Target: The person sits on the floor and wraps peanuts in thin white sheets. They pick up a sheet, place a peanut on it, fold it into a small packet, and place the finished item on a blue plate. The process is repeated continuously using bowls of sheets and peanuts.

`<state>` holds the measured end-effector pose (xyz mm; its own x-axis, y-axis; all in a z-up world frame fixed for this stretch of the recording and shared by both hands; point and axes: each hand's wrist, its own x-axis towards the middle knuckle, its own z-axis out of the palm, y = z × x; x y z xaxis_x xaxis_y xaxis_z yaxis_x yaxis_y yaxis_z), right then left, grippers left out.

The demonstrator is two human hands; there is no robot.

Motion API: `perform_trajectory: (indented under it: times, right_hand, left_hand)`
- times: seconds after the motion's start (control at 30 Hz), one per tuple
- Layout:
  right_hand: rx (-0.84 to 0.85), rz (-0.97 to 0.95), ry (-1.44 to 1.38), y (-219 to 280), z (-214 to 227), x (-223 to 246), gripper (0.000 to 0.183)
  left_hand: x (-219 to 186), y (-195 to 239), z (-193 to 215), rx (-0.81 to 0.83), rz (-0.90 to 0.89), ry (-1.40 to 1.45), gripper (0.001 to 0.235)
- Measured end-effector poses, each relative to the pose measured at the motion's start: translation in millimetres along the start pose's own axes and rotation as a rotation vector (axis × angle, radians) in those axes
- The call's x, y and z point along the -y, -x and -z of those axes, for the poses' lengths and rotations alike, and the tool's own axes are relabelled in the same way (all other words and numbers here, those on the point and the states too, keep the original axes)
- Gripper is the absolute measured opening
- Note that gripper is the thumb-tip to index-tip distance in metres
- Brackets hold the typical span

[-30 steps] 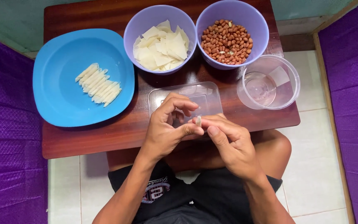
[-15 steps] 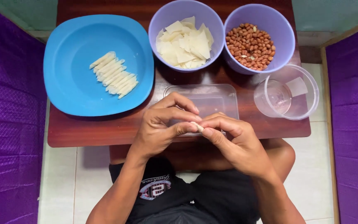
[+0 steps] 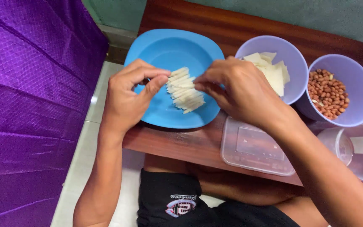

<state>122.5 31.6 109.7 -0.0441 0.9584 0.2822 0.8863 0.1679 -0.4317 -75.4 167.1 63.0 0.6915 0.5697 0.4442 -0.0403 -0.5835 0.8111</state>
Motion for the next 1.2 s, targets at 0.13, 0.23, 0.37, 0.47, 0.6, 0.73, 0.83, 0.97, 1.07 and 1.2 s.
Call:
perform_trajectory:
  times: [0.13, 0.23, 0.37, 0.47, 0.6, 0.73, 0.83, 0.97, 1.07, 1.2]
  right_hand:
    - [0.032, 0.019, 0.123, -51, -41, -50, 0.010]
    - [0.232, -0.153, 0.168, -70, -59, -67, 0.008]
    - [0.250, -0.110, 0.150, -76, -72, -78, 0.006]
    - [0.264, -0.090, 0.173, -76, -79, -85, 0.007]
    - [0.273, -0.040, 0.194, -75, -81, -86, 0.007]
    - [0.295, -0.029, 0.285, -74, -77, -81, 0.008]
    - [0.326, -0.049, 0.272, -75, -73, -79, 0.010]
    - [0.353, -0.082, 0.229, -75, -70, -75, 0.011]
    - [0.358, -0.091, 0.217, -75, -68, -73, 0.013]
    - [0.358, -0.107, 0.214, -74, -65, -68, 0.014]
  left_hand:
    - [36, -28, 4, 0.055, 0.057, -0.176, 0.018]
    - [64, -34, -3, 0.214, 0.040, -0.257, 0.021]
    - [83, -35, -13, 0.282, 0.108, -0.346, 0.019]
    - [89, -33, -13, 0.302, 0.136, -0.355, 0.016]
    - [89, -33, -13, 0.326, 0.121, -0.372, 0.014]
    - [90, -32, -12, 0.323, 0.093, -0.376, 0.013]
    - [90, -33, -12, 0.344, 0.069, -0.363, 0.011]
    - [89, -31, -11, 0.344, 0.065, -0.334, 0.013]
    - [88, -31, -10, 0.341, 0.065, -0.325, 0.014]
    - [91, -32, -11, 0.336, 0.055, -0.326, 0.015]
